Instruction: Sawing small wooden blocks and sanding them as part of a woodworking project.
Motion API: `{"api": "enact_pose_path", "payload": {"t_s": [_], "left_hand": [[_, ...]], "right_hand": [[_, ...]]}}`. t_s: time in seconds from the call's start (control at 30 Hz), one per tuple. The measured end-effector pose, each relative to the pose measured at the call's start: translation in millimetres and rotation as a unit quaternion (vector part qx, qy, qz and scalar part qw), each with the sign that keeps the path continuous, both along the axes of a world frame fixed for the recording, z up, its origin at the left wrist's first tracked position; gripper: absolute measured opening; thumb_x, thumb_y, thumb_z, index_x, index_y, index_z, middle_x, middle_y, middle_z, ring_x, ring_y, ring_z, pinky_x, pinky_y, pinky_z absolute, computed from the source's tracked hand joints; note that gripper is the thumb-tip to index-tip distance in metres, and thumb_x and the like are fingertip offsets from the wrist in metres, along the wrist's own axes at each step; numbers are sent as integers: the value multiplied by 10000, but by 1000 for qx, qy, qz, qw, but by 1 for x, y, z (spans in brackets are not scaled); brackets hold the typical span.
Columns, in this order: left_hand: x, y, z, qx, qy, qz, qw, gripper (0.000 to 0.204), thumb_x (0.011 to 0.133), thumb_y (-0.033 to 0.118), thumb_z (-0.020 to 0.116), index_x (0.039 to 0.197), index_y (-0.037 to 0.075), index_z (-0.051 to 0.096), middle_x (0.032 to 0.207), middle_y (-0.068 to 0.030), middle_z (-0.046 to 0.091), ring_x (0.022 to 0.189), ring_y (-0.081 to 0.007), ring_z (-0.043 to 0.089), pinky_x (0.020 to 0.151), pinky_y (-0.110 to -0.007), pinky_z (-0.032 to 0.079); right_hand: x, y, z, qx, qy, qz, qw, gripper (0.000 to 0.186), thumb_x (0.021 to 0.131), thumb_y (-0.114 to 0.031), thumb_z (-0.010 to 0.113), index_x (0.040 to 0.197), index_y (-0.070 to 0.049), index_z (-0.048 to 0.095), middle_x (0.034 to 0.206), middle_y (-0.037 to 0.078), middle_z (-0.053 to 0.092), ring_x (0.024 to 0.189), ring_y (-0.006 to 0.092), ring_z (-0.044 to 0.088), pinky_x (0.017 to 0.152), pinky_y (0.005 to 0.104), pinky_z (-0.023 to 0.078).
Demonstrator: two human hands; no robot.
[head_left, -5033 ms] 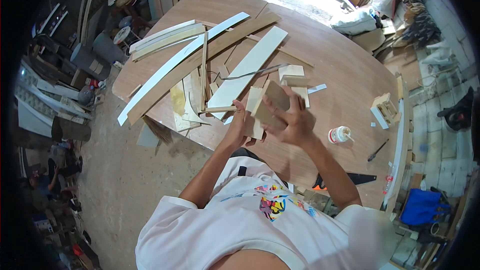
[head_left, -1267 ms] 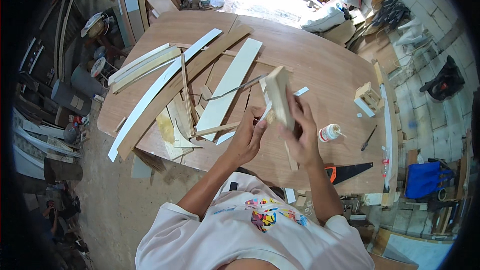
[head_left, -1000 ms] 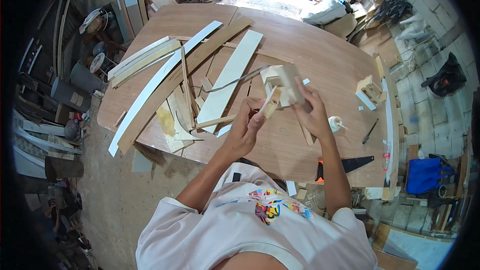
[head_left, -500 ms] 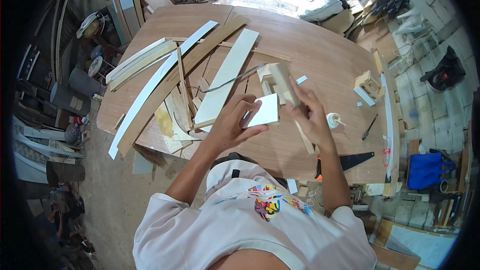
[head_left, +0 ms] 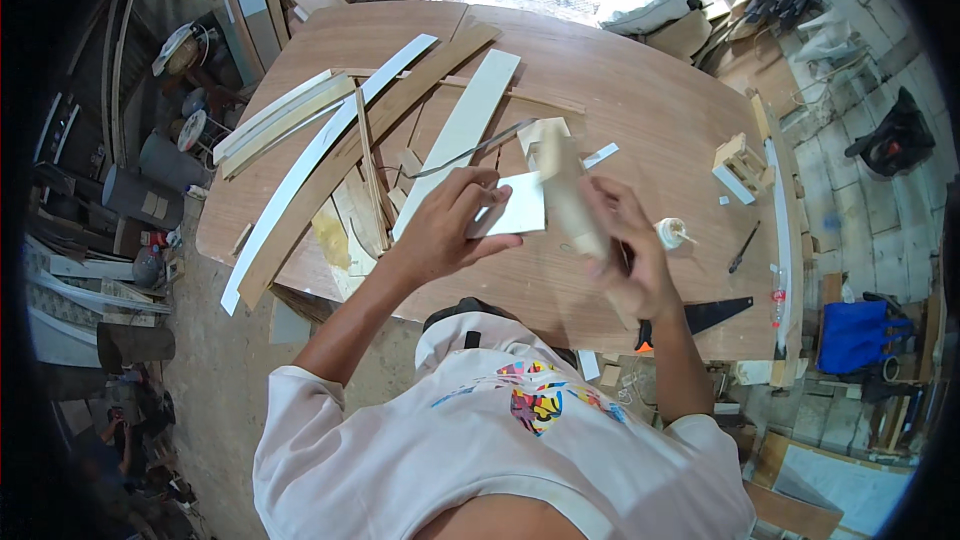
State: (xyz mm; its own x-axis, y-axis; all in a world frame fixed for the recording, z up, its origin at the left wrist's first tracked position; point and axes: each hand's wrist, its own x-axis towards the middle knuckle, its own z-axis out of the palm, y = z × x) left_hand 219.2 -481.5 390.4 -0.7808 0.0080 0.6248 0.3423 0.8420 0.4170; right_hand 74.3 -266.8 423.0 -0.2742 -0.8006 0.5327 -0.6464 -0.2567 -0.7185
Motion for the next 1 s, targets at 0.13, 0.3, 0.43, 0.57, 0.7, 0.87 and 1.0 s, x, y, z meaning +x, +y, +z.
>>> {"api": "enact_pose_path", "payload": {"t_s": [0.13, 0.3, 0.43, 0.57, 0.7, 0.87, 1.0], "left_hand": [[2, 19, -11, 179, -10, -33, 983, 412, 813, 246, 731, 1059, 4, 507, 1098, -168, 528, 953, -285, 576, 790, -338, 491], [-1, 32, -28, 495, -80, -48, 864, 217, 934, 112, 574, 1074, -14, 467, 1130, -114, 490, 973, -125, 508, 807, -245, 448], [1, 36, -34, 457, -10, -95, 884, 210, 953, 141, 547, 1085, 0, 467, 1134, -106, 488, 910, -118, 507, 796, -243, 438], [4, 34, -35, 530, -49, -49, 845, 247, 952, 215, 565, 1060, 14, 470, 1115, -88, 500, 899, -121, 508, 770, -251, 435], [5, 34, -38, 538, -42, -94, 836, 266, 942, 226, 582, 1047, 9, 468, 1106, -96, 506, 887, -120, 503, 762, -242, 424], [2, 24, -40, 420, -5, -51, 906, 262, 904, 171, 630, 998, 2, 453, 1063, -113, 515, 885, -131, 493, 787, -247, 417], [2, 23, -35, 437, -17, -37, 899, 262, 891, 144, 643, 969, 3, 436, 1053, -126, 523, 914, -151, 499, 814, -261, 419]], "right_hand": [[7, -2, -12, 168, -153, -143, 963, 602, 828, -140, 640, 1390, -45, 446, 1236, 162, 468, 1123, 238, 477, 960, 320, 381], [15, -6, -23, -30, -136, -101, 985, 692, 767, -235, 697, 1378, -20, 453, 1249, 191, 458, 1134, 265, 476, 993, 356, 360], [18, -12, -21, 42, -53, -92, 993, 722, 743, -268, 713, 1366, -4, 462, 1276, 201, 434, 1135, 292, 486, 991, 385, 368], [21, -17, -13, 29, -157, -145, 977, 676, 751, -206, 729, 1350, -10, 485, 1291, 203, 428, 1119, 298, 489, 975, 390, 391], [25, -14, -5, -20, 56, -61, 996, 604, 804, -138, 690, 1354, -8, 477, 1259, 177, 454, 1152, 275, 486, 964, 352, 402], [20, -11, -4, 44, -88, -126, 987, 679, 747, -215, 734, 1362, -61, 488, 1310, 223, 436, 1168, 326, 475, 1017, 402, 355], [20, -12, -3, 34, -1, -50, 998, 715, 748, -230, 747, 1386, -78, 461, 1326, 212, 408, 1200, 317, 468, 1029, 398, 347]]}}
